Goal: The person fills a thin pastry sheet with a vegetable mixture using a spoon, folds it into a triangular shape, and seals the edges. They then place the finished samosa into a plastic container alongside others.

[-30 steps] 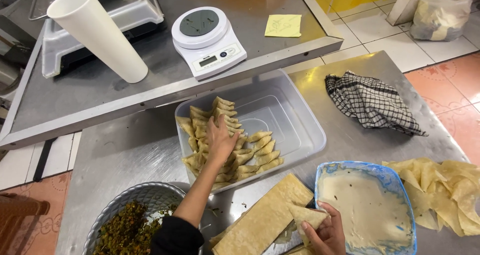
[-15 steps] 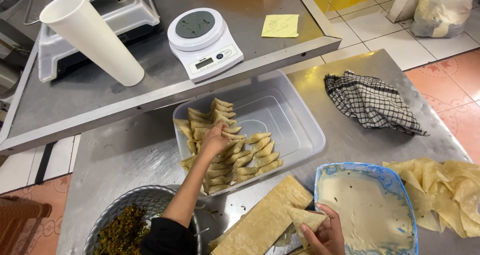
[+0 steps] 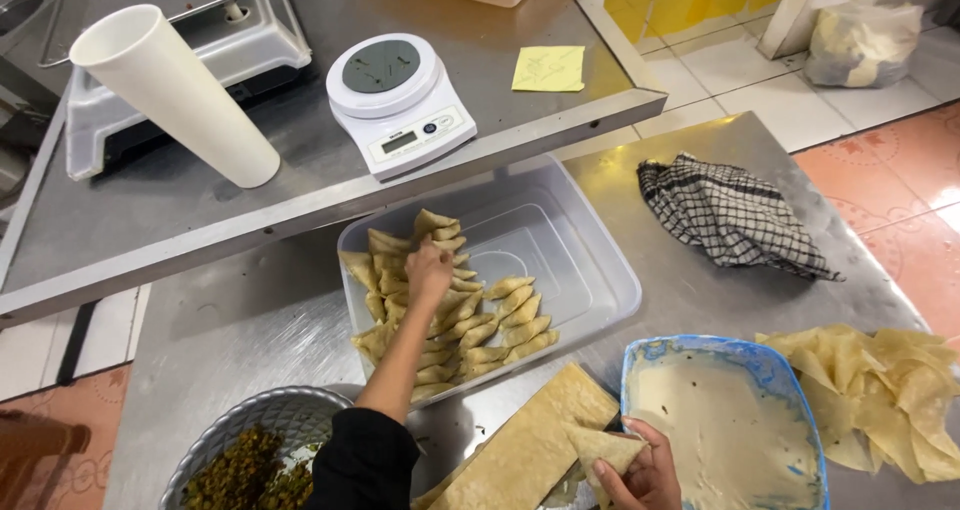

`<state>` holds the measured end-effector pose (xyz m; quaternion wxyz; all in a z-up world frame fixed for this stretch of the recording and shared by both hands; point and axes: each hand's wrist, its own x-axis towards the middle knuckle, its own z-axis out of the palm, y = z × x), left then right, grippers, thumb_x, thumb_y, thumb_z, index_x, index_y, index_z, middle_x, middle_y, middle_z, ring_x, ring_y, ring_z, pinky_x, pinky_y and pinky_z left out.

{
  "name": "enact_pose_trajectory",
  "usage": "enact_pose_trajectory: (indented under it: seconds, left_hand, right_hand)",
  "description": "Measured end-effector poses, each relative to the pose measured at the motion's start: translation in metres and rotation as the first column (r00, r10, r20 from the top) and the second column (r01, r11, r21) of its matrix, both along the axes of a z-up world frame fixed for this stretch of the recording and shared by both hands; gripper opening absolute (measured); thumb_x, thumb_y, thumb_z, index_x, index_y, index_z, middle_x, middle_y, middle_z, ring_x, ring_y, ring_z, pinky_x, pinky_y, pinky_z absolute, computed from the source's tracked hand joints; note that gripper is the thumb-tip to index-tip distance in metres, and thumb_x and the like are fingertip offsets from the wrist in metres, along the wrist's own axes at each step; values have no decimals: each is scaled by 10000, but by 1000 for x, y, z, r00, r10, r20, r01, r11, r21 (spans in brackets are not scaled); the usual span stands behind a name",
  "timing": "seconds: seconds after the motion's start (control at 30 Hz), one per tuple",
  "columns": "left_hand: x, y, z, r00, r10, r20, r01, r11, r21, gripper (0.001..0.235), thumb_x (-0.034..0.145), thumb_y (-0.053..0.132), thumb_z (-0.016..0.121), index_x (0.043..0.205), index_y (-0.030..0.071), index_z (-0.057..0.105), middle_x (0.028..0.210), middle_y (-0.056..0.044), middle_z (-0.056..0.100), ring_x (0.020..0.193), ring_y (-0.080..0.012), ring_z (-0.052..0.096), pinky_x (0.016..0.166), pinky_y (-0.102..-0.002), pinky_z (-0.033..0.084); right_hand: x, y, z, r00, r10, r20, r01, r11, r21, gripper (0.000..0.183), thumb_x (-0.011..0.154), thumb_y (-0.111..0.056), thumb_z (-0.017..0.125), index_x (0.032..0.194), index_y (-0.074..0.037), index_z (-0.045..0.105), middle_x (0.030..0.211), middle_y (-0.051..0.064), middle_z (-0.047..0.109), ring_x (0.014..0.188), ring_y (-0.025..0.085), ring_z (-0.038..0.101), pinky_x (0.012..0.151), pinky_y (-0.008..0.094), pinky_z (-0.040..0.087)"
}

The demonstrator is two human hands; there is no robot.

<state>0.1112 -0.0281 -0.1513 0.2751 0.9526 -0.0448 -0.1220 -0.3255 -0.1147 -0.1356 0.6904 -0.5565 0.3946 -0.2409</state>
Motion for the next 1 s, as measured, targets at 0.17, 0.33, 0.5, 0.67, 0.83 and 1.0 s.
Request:
enact_pose_trajectory:
  seconds: [0.17,0.33,0.5,0.67,0.83,1.0]
  left_hand:
    - [-13,9,3,990,-131,52,135,988,-75,800,997,425,529,1584,-12,207,1345,-244,580,1364,-468,386,1092,-543,369]
    - [-47,21,55,990,-131,-55,133,991,28,830,870,212,709,1486,-79,234,1081,-279,658,1047,-462,644,796,-525,537]
    - [-68,32,69,975,-222,2,222,975,-1,315,829,-22,492,1137,36,461,826,-184,572,735,-371,595,609,-492,441]
    - [-73,40,56,947,-321,1,321,947,-29,98,960,72,559,908,148,593,739,-65,596,692,-228,557,665,-383,429]
    - [-86,41,84,931,-357,-73,359,933,12,219,1006,13,481,1073,111,665,910,-70,672,792,-186,640,671,-342,525]
    - [-123,25,160,802,-507,-317,592,745,307,740,901,-194,464,1425,323,536,1674,-10,232,1020,-147,428,837,-312,436]
  right_hand:
    - [-3,-7,1,984,88,-157,-92,996,-20,567,792,-30,814,1325,-104,635,1034,136,820,390,104,315,411,247,289]
    - [-5,-6,-14,999,30,36,-36,983,183,656,778,103,763,1389,-17,556,1116,282,734,920,362,761,824,390,579]
    - [-2,-6,-1,999,42,-23,-37,980,195,652,792,88,764,1397,-38,555,1113,288,766,860,330,734,753,370,551]
    - [-1,-6,-4,1000,10,-18,-5,977,215,658,782,104,762,1397,-19,563,1104,308,768,985,375,761,855,408,579]
    - [-1,-2,-9,1000,-12,-27,15,993,116,639,771,66,793,1371,-38,598,1016,262,790,734,279,734,669,322,541]
    - [2,-2,-7,999,-44,-3,44,990,134,654,759,94,783,1375,-20,593,1023,284,781,829,324,747,737,357,560]
